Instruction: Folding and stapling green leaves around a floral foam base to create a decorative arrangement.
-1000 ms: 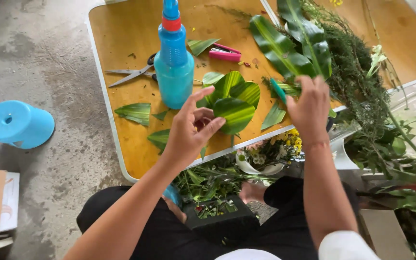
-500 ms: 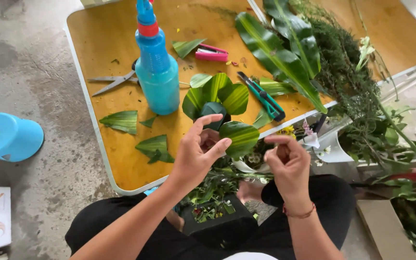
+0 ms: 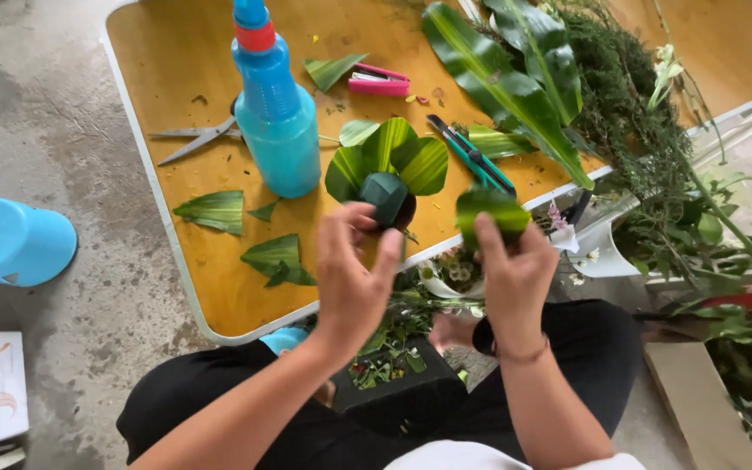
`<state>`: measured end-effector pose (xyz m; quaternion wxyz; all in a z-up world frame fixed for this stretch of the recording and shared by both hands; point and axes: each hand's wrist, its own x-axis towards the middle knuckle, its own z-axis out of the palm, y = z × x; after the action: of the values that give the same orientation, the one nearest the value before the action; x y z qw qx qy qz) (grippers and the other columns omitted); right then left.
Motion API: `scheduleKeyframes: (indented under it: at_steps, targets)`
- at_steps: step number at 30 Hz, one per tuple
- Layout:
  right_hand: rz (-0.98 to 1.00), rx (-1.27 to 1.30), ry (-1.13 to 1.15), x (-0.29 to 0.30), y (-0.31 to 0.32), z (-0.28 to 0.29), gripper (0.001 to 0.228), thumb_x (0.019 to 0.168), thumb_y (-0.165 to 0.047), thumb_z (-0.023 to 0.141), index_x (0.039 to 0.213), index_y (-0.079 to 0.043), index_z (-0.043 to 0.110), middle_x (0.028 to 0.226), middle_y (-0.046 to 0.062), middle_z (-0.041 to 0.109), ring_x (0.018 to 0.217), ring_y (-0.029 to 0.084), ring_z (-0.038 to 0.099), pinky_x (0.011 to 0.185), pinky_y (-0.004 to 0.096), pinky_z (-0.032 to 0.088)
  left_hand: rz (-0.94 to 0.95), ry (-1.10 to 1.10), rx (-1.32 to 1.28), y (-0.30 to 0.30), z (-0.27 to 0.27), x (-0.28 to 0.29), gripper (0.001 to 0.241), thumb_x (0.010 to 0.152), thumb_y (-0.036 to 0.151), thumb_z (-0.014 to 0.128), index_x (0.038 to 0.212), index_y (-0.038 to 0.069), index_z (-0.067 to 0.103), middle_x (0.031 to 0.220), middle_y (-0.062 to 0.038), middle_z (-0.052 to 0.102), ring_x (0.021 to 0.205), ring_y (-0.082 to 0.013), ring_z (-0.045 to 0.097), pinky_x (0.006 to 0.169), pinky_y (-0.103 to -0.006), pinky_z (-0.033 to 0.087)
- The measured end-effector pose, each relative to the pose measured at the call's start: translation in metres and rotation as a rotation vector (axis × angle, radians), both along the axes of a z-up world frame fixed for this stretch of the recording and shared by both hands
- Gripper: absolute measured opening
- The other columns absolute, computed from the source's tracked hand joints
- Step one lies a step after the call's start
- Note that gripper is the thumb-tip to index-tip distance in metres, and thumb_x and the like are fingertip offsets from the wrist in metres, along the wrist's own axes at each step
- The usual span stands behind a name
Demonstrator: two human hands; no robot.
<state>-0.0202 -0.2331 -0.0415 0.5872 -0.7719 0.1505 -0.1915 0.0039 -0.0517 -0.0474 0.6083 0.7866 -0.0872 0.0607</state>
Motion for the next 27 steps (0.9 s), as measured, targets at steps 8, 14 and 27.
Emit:
scheduleKeyframes:
  at_steps: [8,14,27]
  targets:
    - [-0.14,-0.183,-0.191,0.063,-0.029,-0.064,0.036,0.104,-0.016,0.072,0.072,-0.002,0.069,0.051,0.007,0.057,0.049,0.011,0.049,0.057,0.029,0.047,0.322,0.475,-0.295,0.016,-0.027,0.035,0.043,0.098,0.017,0.059,0.138,0.001,0.055,0.116,-0.013,0.062,0.095,-0.0216,0.064,0.082,-0.0371,0.057]
    - [-0.131,-0.194,-0.197,0.059,-0.012,-0.045,0.032,0.104,-0.014,0.07,0.075,-0.002,0.07,0.056,0.011,0.061,0.054,0.013,0.056,0.059,0.03,0.051,0.283,0.517,-0.39,0.016,-0.021,0.038,0.02,0.095,0.004,0.06,0.112,-0.002,0.069,0.088,-0.013,0.069,0.073,-0.0164,0.069,0.067,-0.0282,0.065]
    - [-0.114,-0.318,-0.215,0.063,0.008,-0.041,0.026,0.101,-0.016,0.073,0.08,-0.002,0.075,0.062,0.015,0.068,0.058,0.017,0.065,0.056,0.036,0.055,0.242,0.615,-0.475,0.015,-0.018,0.034,0.019,0.095,0.004,0.065,0.112,-0.003,0.061,0.091,-0.014,0.065,0.077,-0.0203,0.074,0.07,-0.0325,0.068]
